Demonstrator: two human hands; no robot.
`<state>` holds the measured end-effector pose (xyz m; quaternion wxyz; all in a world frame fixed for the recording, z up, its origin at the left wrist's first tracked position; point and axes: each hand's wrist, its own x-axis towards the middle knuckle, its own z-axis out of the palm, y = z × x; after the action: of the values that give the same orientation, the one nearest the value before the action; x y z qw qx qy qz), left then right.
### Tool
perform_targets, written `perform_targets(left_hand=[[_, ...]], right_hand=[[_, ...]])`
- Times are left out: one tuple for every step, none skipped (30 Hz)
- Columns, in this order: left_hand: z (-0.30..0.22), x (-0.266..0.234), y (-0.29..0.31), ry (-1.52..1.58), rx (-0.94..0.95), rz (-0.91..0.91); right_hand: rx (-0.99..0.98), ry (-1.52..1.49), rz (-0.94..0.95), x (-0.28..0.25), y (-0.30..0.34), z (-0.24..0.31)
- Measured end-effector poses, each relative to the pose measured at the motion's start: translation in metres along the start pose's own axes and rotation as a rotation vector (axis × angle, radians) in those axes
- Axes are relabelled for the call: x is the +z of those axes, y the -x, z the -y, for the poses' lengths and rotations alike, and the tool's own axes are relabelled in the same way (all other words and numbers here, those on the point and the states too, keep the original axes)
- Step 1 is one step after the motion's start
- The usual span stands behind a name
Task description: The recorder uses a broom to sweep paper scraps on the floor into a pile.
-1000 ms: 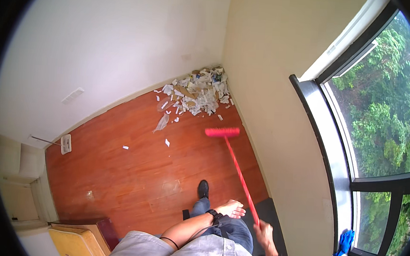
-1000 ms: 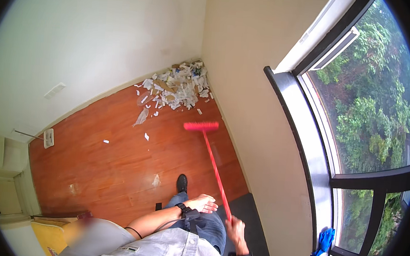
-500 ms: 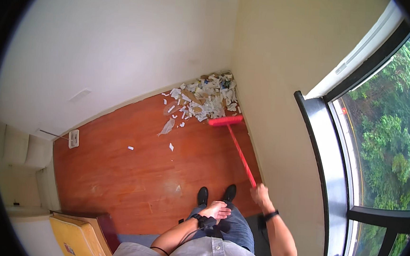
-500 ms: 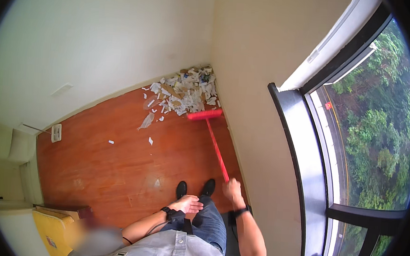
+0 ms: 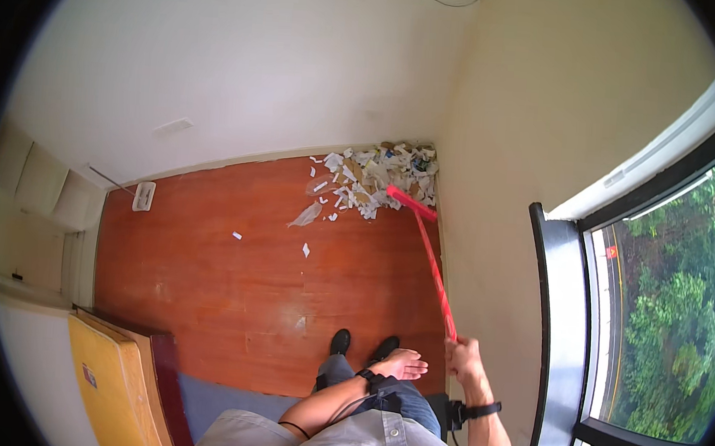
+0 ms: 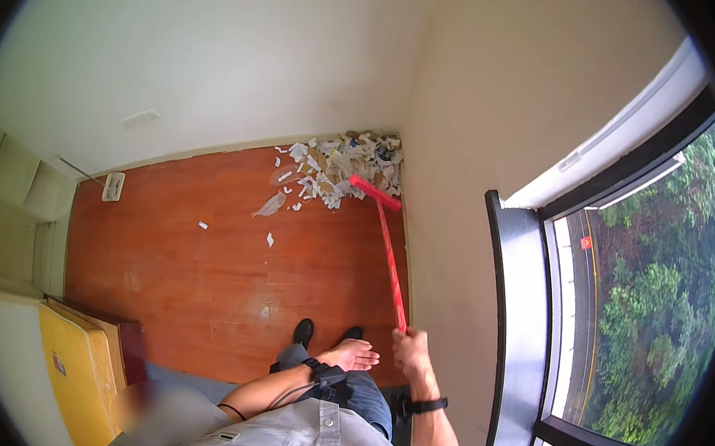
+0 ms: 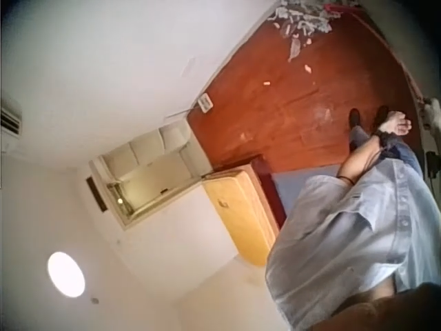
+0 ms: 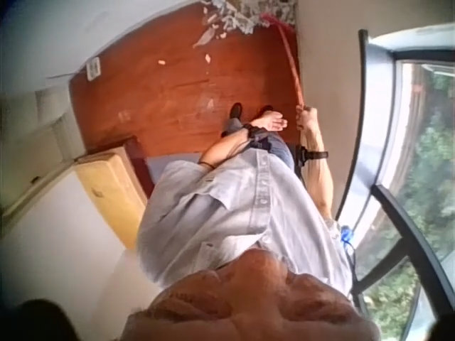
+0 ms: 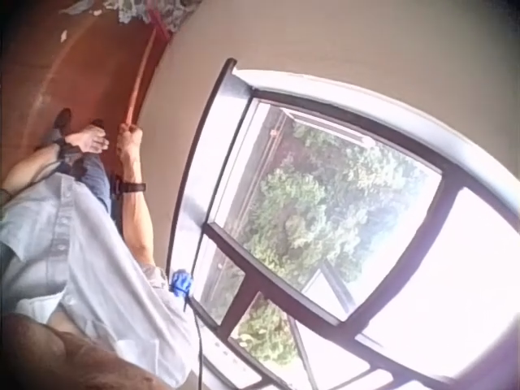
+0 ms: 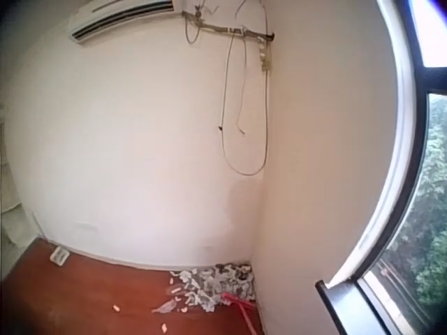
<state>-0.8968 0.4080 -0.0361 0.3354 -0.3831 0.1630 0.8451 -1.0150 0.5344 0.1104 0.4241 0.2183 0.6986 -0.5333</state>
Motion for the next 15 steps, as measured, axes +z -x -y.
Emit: perform_targets(left_hand=[[-0.001, 0.009, -0.005, 0.041, 0.012, 0.006], [-0.004, 0.017, -0.008, 0.083, 0.026, 0.01], [-0.009, 0.022, -0.01, 0.13, 0.011, 0.044], [-0.012, 0.025, -0.01, 0.195, 0.075, 0.06], [-0.016, 0.027, -0.01, 0.267, 0.092, 0.016], [-0.022, 0.028, -0.009, 0.333, 0.114, -0.018], [-0.027, 0.026, -0.008, 0.347, 0.127, -0.035], [-0.031, 0.023, -0.008, 0.295, 0.122, -0.01], [-0.034, 0.019, -0.008, 0.244, 0.133, -0.006], [-0.034, 0.014, -0.01, 0.213, 0.073, -0.134], [-0.03, 0.009, -0.013, 0.206, 0.026, -0.203], [-0.025, 0.001, -0.016, 0.19, -0.011, -0.286], [-0.016, -0.011, -0.018, 0.153, 0.016, -0.323], [-0.006, -0.022, -0.021, 0.141, -0.006, -0.381], [0.004, -0.038, -0.022, 0.091, -0.043, -0.373]], right_hand=[[-0.11, 0.206, -0.047, 0.001, 0.009, -0.01], [-0.183, 0.439, -0.118, 0.002, 0.015, -0.018], [-0.23, 0.428, -0.073, 0.0, 0.019, -0.023], [-0.223, 0.416, -0.05, -0.006, 0.03, -0.03], [-0.208, 0.399, -0.026, -0.005, 0.041, -0.039], [-0.235, 0.471, -0.039, -0.004, 0.048, -0.044], [-0.299, 0.607, -0.043, -0.002, 0.057, -0.048], [-0.312, 0.777, -0.074, 0.001, 0.063, -0.05], [-0.371, 0.747, -0.031, 0.005, 0.069, -0.052], [-0.396, 0.855, -0.024, 0.008, 0.078, -0.055], [-0.446, 0.96, -0.005, 0.012, 0.084, -0.058], [-0.414, 0.962, -0.015, 0.018, 0.087, -0.061], [-0.403, 1.031, 0.044, 0.021, 0.09, -0.064], [-0.388, 1.101, 0.103, 0.025, 0.093, -0.069], [-0.409, 1.124, 0.124, 0.031, 0.094, -0.075]])
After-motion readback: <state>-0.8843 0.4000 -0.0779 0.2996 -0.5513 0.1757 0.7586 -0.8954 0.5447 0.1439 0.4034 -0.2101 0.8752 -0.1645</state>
